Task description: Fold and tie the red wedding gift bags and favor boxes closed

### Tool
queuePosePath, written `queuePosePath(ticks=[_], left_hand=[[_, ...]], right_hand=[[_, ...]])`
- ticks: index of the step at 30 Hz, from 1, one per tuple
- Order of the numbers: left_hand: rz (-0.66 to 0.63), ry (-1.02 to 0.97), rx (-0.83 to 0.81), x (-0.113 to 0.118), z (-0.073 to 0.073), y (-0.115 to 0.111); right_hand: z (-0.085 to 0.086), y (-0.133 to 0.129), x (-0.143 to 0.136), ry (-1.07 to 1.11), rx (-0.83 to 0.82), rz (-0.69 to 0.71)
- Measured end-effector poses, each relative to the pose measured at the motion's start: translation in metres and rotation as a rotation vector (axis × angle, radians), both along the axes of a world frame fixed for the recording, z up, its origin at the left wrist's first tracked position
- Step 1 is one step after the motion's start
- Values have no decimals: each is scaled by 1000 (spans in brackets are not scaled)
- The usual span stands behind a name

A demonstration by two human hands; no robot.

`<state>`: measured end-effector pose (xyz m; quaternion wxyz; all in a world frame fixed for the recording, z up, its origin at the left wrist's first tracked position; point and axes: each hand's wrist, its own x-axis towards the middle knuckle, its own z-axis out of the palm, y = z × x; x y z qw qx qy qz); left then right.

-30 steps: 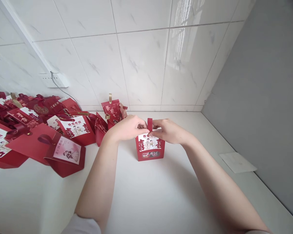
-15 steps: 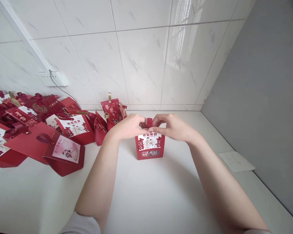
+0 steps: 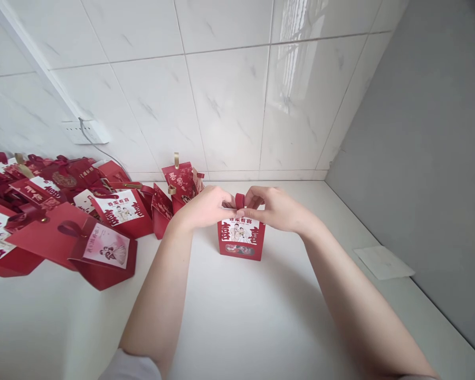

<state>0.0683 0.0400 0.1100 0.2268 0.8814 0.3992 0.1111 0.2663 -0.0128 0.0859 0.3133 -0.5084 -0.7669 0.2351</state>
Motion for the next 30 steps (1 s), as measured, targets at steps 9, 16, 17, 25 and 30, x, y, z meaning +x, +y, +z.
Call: queuePosePath(ticks=[9, 16, 17, 25, 30], left_hand=[[-40, -15, 129, 2, 1, -4], [-48, -35, 54, 2, 0, -6], [-47, -43, 40, 2, 0, -6], [-4, -179, 95, 7, -2, -11], [-10, -386, 276, 11, -2, -10]], right_hand=[[-3, 0, -9, -66, 93, -11], [-3, 0, -7, -82, 89, -12], [-3, 0, -7, -77, 92, -18], [2, -5, -9, 157, 163, -42], [3, -5, -10, 158, 280, -259]])
